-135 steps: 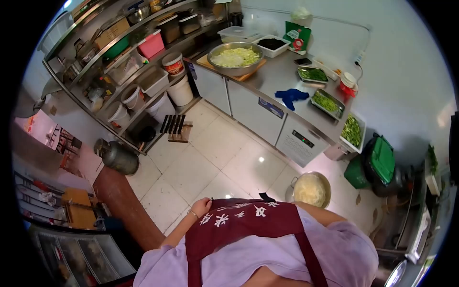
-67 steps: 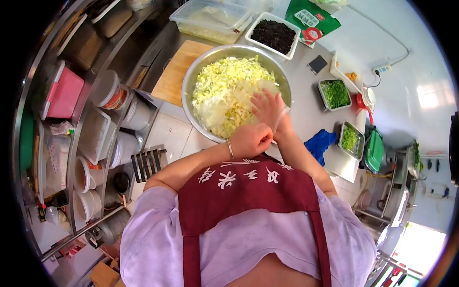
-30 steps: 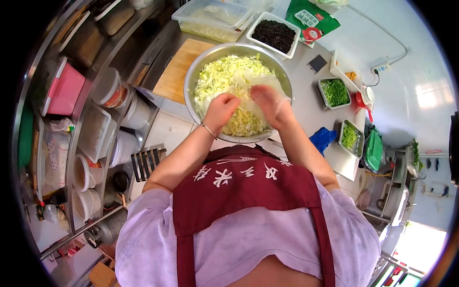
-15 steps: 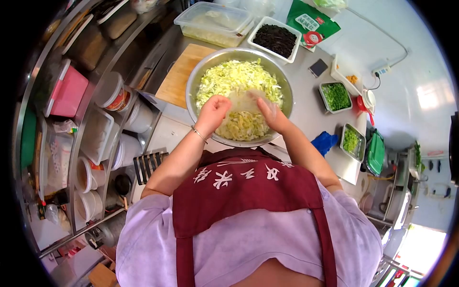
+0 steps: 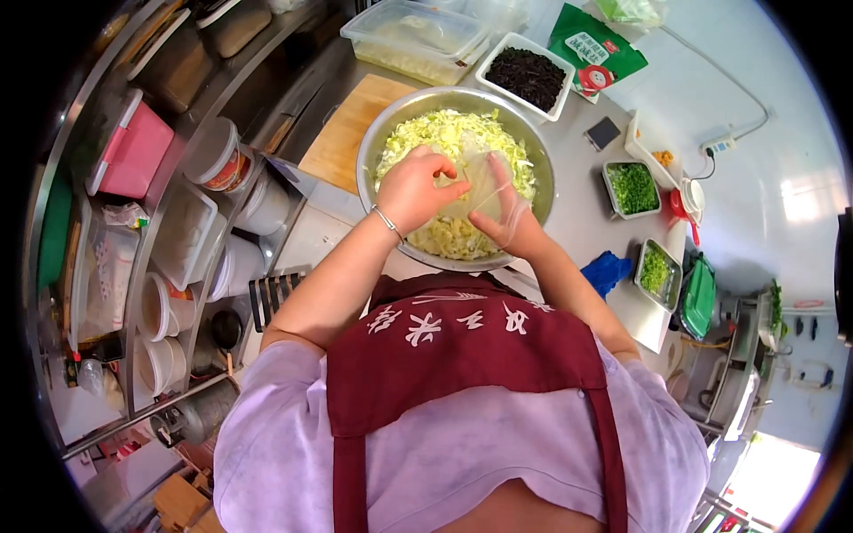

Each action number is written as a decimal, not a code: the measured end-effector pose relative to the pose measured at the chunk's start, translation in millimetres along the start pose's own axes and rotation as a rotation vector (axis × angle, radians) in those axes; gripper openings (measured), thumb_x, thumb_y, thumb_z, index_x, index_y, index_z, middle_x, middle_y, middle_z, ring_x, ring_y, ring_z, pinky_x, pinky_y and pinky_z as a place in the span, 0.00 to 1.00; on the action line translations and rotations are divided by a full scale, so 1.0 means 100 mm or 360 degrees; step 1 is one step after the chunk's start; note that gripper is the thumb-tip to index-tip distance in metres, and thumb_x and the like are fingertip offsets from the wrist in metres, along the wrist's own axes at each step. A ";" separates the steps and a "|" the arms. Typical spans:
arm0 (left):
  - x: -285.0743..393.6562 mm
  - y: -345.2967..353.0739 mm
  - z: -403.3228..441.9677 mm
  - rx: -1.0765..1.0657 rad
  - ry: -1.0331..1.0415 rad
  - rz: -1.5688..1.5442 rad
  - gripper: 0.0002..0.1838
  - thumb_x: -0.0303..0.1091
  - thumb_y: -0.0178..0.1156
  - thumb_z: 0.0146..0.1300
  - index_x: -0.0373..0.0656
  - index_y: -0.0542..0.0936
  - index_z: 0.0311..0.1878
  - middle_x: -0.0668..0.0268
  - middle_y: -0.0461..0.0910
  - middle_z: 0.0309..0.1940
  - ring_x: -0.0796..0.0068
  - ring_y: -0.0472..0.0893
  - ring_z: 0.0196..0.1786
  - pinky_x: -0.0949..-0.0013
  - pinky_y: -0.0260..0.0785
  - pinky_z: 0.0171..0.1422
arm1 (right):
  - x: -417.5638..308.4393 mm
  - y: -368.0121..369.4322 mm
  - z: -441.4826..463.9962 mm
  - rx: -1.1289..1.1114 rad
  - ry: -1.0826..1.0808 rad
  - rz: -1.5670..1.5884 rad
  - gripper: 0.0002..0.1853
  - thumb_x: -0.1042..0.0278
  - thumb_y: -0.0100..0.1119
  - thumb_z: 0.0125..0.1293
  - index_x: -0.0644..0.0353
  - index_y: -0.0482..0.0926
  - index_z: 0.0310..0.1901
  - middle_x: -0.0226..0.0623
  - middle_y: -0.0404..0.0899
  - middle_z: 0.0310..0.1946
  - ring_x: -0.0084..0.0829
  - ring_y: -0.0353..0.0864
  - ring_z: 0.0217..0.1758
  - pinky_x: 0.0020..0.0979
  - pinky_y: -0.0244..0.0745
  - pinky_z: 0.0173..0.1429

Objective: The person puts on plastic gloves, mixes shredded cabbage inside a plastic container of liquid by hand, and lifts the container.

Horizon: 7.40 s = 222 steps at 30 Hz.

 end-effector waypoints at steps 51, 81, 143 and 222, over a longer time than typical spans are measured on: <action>0.45 0.74 -0.30 -0.0033 0.0468 -0.0004 0.03 0.30 0.55 0.53 0.44 0.71 0.28 0.63 0.72 0.25 0.59 0.74 0.28 0.61 0.66 0.30 | 0.79 0.34 0.09 0.0563 0.0912 0.2712 0.19 0.58 0.55 0.62 0.58 0.70 0.51 0.33 0.71 0.44 0.30 0.70 0.48 0.30 0.66 0.53; 0.67 0.72 -0.38 -0.0054 0.0662 -0.0310 0.05 0.29 0.56 0.53 0.44 0.69 0.27 0.62 0.70 0.24 0.60 0.73 0.26 0.63 0.65 0.28 | 0.56 0.32 0.22 0.0183 0.0815 0.1975 0.39 0.35 0.36 0.64 0.53 0.46 0.69 0.38 0.45 0.70 0.34 0.46 0.72 0.45 0.43 0.70; 0.22 1.41 -0.37 -0.1103 -0.1281 -0.1904 0.12 0.45 0.55 0.62 0.49 0.69 0.30 0.75 0.63 0.20 0.84 0.59 0.21 0.80 0.52 0.24 | -0.28 -0.27 0.44 0.0418 0.0228 0.2734 0.39 0.31 0.27 0.64 0.41 0.35 0.70 0.34 0.43 0.71 0.46 0.42 0.72 0.52 0.31 0.71; -1.91 -0.36 -0.52 -0.0427 -0.0901 -0.0190 0.15 0.42 0.53 0.62 0.39 0.77 0.42 0.61 0.79 0.21 0.71 0.79 0.24 0.69 0.70 0.31 | 0.81 -0.10 0.20 0.0569 0.1014 0.0612 0.20 0.54 0.51 0.64 0.62 0.75 0.50 0.38 0.80 0.39 0.24 0.79 0.42 0.25 0.70 0.47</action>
Point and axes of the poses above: each hand's wrist, its own z-axis towards the middle knuckle, its own y-axis out of the palm, x = y × z, the point moved 5 cm from there along z, towards the middle knuckle
